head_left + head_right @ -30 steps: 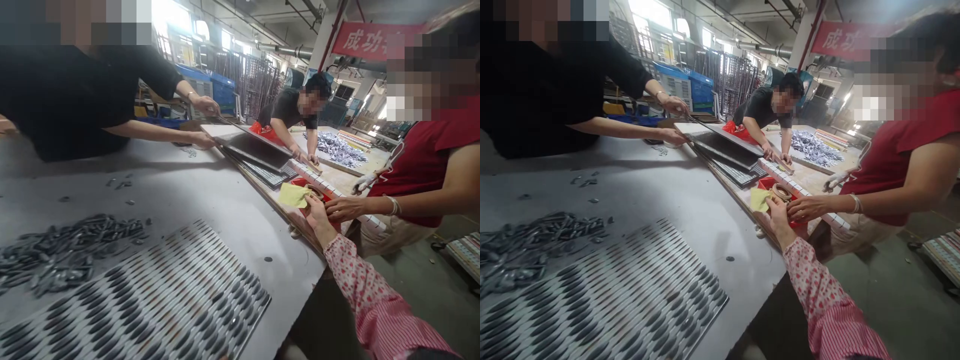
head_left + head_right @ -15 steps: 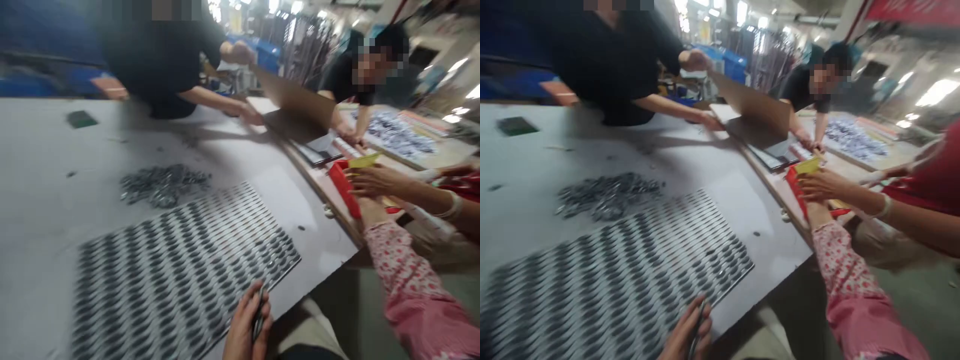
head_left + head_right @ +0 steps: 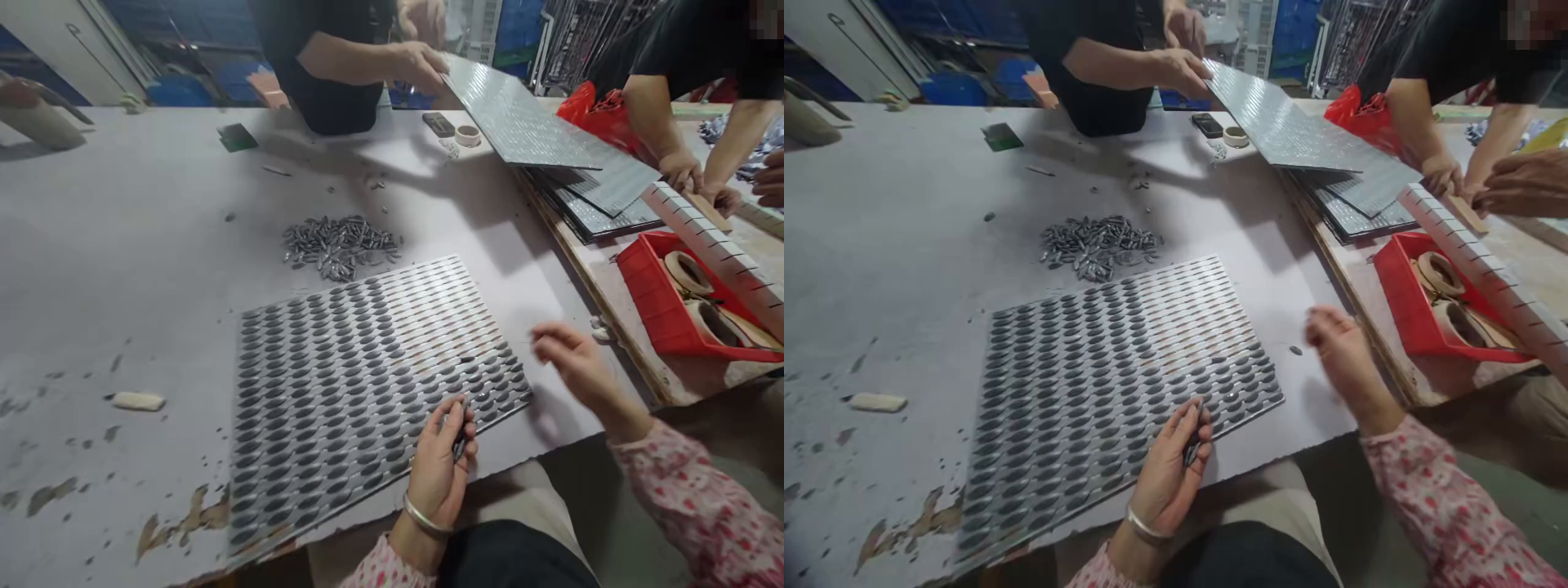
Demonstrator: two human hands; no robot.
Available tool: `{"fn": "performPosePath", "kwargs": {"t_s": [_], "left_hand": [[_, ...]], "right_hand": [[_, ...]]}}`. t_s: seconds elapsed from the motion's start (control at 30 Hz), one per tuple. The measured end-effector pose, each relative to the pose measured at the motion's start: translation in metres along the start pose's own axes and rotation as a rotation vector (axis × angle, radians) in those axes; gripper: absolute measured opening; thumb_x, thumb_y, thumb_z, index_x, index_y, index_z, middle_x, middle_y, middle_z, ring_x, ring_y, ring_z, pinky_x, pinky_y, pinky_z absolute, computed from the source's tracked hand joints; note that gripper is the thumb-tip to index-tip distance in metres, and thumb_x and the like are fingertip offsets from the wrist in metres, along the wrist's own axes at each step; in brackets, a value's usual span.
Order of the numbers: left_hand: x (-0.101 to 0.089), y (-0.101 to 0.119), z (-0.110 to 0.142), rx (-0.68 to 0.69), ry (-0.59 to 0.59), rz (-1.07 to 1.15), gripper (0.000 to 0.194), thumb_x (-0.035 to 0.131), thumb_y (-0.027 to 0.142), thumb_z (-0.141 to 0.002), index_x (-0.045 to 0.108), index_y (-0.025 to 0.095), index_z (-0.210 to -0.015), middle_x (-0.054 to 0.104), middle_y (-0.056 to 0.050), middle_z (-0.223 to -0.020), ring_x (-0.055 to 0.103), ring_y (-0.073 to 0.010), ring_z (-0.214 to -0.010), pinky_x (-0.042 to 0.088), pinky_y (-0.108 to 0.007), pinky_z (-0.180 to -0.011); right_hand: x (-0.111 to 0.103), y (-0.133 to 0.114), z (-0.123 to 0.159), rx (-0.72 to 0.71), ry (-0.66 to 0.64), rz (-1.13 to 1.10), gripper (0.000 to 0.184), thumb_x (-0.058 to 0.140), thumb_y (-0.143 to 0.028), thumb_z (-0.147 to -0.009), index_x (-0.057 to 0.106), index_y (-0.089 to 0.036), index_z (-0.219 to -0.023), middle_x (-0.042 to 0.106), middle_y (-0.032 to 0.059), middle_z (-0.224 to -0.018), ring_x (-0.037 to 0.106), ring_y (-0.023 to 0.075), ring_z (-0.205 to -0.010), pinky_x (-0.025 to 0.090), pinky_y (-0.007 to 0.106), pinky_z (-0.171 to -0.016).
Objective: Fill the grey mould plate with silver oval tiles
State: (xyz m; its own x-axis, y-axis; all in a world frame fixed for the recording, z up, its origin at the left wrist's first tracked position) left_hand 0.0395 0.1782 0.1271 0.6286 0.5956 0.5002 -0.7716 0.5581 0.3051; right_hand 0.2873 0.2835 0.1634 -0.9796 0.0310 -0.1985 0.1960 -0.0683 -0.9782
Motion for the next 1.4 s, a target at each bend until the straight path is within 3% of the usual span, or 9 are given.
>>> {"fn": "performPosePath", "kwargs": {"t_s": [0.1, 0.2, 0.4, 0.6, 0.8, 1.0, 1.1, 1.27, 1.4], "left_hand": [[0.005, -0.003, -0.001, -0.021, -0.035, -0.036, 0.032, 0.077, 0.025, -0.064, 0.060, 0.014, -0.090, 0.059, -0.002, -0.072, 0.050, -0.0053, -0.055, 0.038, -0.013, -0.044], [0.004, -0.004, -0.001, -0.029, -0.060, -0.028, 0.035, 0.077, 0.025, -0.063, 0.057, 0.015, -0.090, 0.058, -0.001, -0.071, 0.048, -0.0046, -0.054, 0.035, -0.013, -0.043], [0.000, -0.006, 0.003, -0.055, -0.032, -0.008, 0.036, 0.078, 0.026, -0.062, 0.056, 0.015, -0.088, 0.056, 0.000, -0.070, 0.047, -0.0038, -0.053, 0.033, -0.013, -0.042], [-0.001, -0.009, 0.005, -0.086, -0.020, -0.012, 0.035, 0.077, 0.026, -0.064, 0.055, 0.015, -0.089, 0.056, 0.000, -0.071, 0.047, -0.0036, -0.053, 0.034, -0.013, -0.044], [-0.001, -0.011, 0.004, -0.099, -0.041, -0.015, 0.033, 0.076, 0.027, -0.065, 0.056, 0.016, -0.089, 0.055, 0.000, -0.070, 0.047, -0.0039, -0.054, 0.035, -0.013, -0.044], [0.000, -0.010, 0.003, -0.081, -0.022, 0.013, 0.031, 0.075, 0.025, -0.066, 0.057, 0.015, -0.090, 0.056, -0.001, -0.073, 0.047, -0.0042, -0.055, 0.035, -0.013, -0.044], [0.003, -0.008, 0.001, -0.058, -0.005, 0.035, 0.030, 0.075, 0.024, -0.067, 0.057, 0.015, -0.089, 0.055, -0.001, -0.073, 0.047, -0.0043, -0.056, 0.035, -0.013, -0.043], [0.013, -0.008, -0.004, -0.044, -0.042, 0.039, 0.025, 0.072, 0.024, -0.069, 0.056, 0.014, -0.086, 0.053, 0.000, -0.072, 0.046, -0.0038, -0.054, 0.035, -0.013, -0.043], [0.018, -0.007, -0.004, -0.049, -0.054, 0.032, 0.020, 0.061, 0.025, -0.078, 0.059, 0.012, -0.093, 0.056, -0.003, -0.076, 0.052, -0.0069, -0.058, 0.040, -0.016, -0.046]], "right_hand": [[0.089, -0.006, 0.026, -0.107, -0.418, 0.190, 0.029, 0.064, -0.032, -0.080, 0.063, -0.023, -0.107, 0.065, 0.0043, -0.091, 0.060, 0.0167, -0.078, 0.050, 0.031, -0.070], [0.118, -0.011, 0.022, -0.255, -0.524, 0.374, 0.021, 0.060, -0.030, -0.083, 0.061, -0.021, -0.103, 0.062, 0.0041, -0.090, 0.057, 0.0161, -0.081, 0.047, 0.029, -0.073], [0.126, 0.008, -0.016, -0.428, -0.548, 0.846, 0.006, 0.058, -0.024, -0.085, 0.062, -0.019, -0.086, 0.059, 0.0046, -0.084, 0.052, 0.0173, -0.082, 0.039, 0.029, -0.075], [0.134, 0.007, -0.020, -0.559, -0.684, 0.928, 0.013, 0.049, -0.021, -0.090, 0.060, -0.018, -0.086, 0.059, 0.0040, -0.081, 0.051, 0.0158, -0.078, 0.035, 0.027, -0.073], [0.136, 0.009, -0.024, -0.555, -0.821, 0.819, 0.009, 0.052, -0.021, -0.088, 0.060, -0.018, -0.085, 0.059, 0.0029, -0.082, 0.051, 0.0148, -0.077, 0.036, 0.026, -0.070], [0.136, 0.007, -0.028, -0.469, -0.726, 0.752, 0.008, 0.054, -0.016, -0.085, 0.059, -0.017, -0.079, 0.058, 0.0040, -0.079, 0.051, 0.0154, -0.076, 0.039, 0.027, -0.069], [0.128, -0.008, -0.020, -0.399, -0.669, 0.547, 0.008, 0.054, -0.021, -0.087, 0.059, -0.017, -0.083, 0.058, 0.0043, -0.079, 0.051, 0.0152, -0.075, 0.042, 0.027, -0.069], [0.121, -0.025, 0.014, -0.213, -0.820, 0.176, 0.020, 0.058, -0.035, -0.086, 0.060, -0.016, -0.093, 0.059, 0.0028, -0.080, 0.053, 0.0129, -0.071, 0.044, 0.024, -0.063], [0.107, -0.015, 0.008, -0.112, -0.647, 0.186, 0.022, 0.054, -0.037, -0.087, 0.059, -0.016, -0.083, 0.057, 0.0010, -0.073, 0.051, 0.0117, -0.063, 0.041, 0.024, -0.058]]}}
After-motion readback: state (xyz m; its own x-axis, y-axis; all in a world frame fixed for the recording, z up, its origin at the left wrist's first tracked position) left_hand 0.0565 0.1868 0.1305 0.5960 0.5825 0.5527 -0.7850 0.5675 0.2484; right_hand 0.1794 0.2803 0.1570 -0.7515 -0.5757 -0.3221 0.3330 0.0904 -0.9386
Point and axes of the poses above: each hand's wrist, its own z-axis away from the middle knuckle, its own x-axis out of the palm, y = z × x, the point moved 5 cm from there along -z, towards the middle knuckle
